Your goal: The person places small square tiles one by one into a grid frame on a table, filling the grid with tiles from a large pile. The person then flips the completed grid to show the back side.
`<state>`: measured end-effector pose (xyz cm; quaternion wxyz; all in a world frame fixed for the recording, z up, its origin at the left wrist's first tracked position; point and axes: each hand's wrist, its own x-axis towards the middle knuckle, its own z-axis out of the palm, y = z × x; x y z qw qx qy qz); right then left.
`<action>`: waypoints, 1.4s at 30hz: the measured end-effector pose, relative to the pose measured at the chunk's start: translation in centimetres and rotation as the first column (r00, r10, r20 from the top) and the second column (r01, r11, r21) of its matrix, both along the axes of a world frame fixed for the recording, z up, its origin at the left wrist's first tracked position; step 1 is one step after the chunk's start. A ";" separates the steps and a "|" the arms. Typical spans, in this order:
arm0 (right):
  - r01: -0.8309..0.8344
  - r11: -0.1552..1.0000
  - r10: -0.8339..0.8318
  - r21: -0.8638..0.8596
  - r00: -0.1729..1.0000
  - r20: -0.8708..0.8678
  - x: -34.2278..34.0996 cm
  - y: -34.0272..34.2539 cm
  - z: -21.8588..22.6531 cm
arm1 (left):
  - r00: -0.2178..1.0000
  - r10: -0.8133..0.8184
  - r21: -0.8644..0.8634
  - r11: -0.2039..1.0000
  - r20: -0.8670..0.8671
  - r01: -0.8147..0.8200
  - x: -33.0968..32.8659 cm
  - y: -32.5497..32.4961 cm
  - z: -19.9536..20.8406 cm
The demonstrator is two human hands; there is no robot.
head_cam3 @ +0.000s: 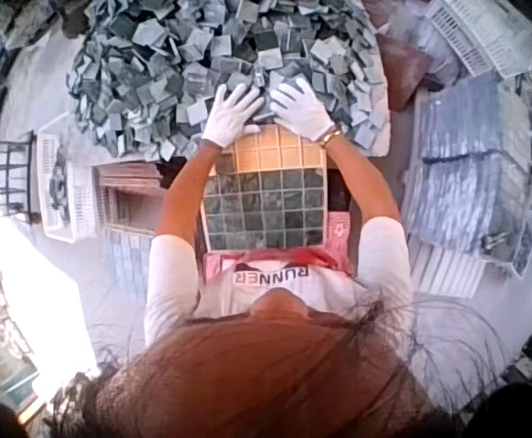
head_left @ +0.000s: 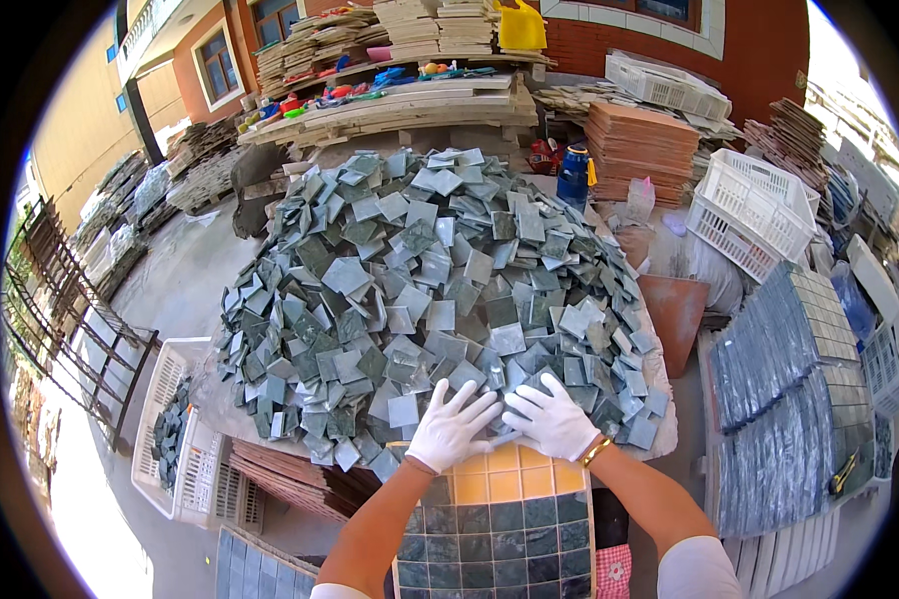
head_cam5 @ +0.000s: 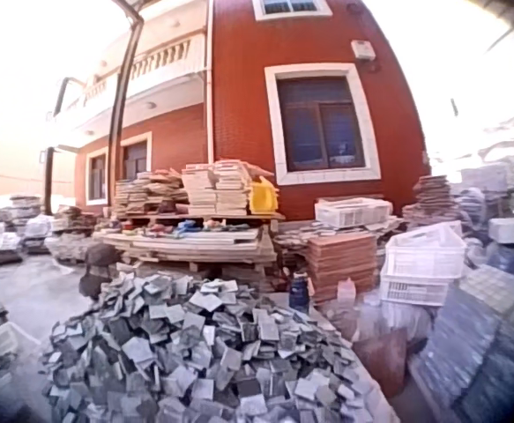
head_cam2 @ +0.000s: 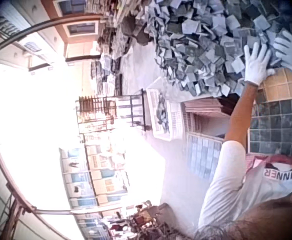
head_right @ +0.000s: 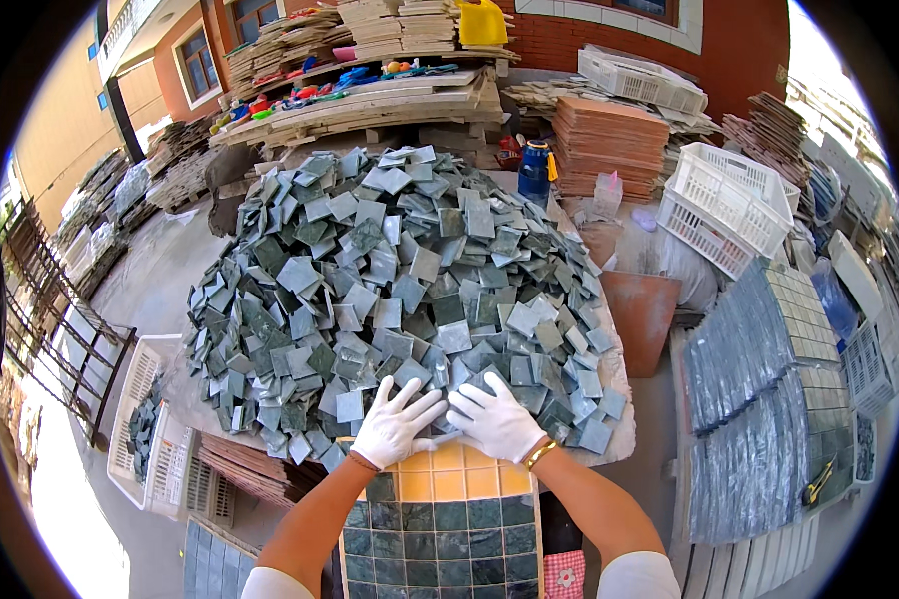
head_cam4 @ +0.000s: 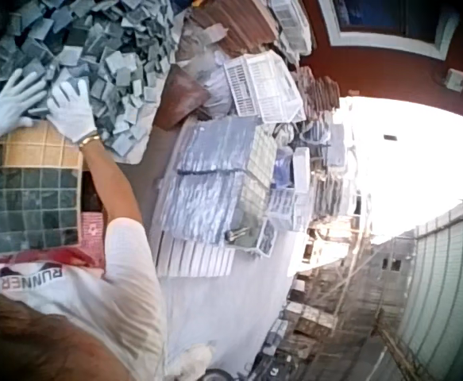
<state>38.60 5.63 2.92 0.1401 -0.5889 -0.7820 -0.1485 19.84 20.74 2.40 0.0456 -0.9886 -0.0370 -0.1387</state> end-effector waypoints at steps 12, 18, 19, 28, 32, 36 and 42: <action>0.519 0.833 -0.509 0.194 0.855 -0.102 7.3 5.5 1.9 | 0.780 0.545 -0.056 0.828 0.306 -0.557 1.7 11.2 2.2; -0.019 0.996 0.004 -0.088 0.986 -0.168 1.2 2.5 2.2 | 0.802 0.541 -0.114 0.840 0.252 -0.531 1.1 9.4 2.6; 0.017 0.988 -0.032 -0.151 0.995 -0.098 0.7 1.7 1.5 | 0.820 0.503 -0.099 0.863 0.275 -0.496 0.9 7.7 2.7; 0.339 0.921 -0.353 0.189 0.935 0.043 5.1 3.5 1.2 | 0.970 0.213 -0.347 0.924 0.114 -0.162 0.1 -4.9 -1.5; 0.407 0.898 -0.396 0.170 0.913 -0.095 7.2 3.7 2.1 | 0.918 0.384 -0.376 0.869 0.101 -0.322 4.6 -5.9 -1.9; 0.160 0.985 -0.153 0.069 0.984 -0.095 5.3 1.4 3.0 | 0.907 0.389 -0.306 0.893 0.161 -0.329 6.1 -4.6 -2.1; 0.144 0.986 -0.138 -0.084 0.988 0.073 2.3 -0.1 0.8 | 0.946 0.210 -0.224 0.962 0.248 -0.155 6.0 -2.2 -1.8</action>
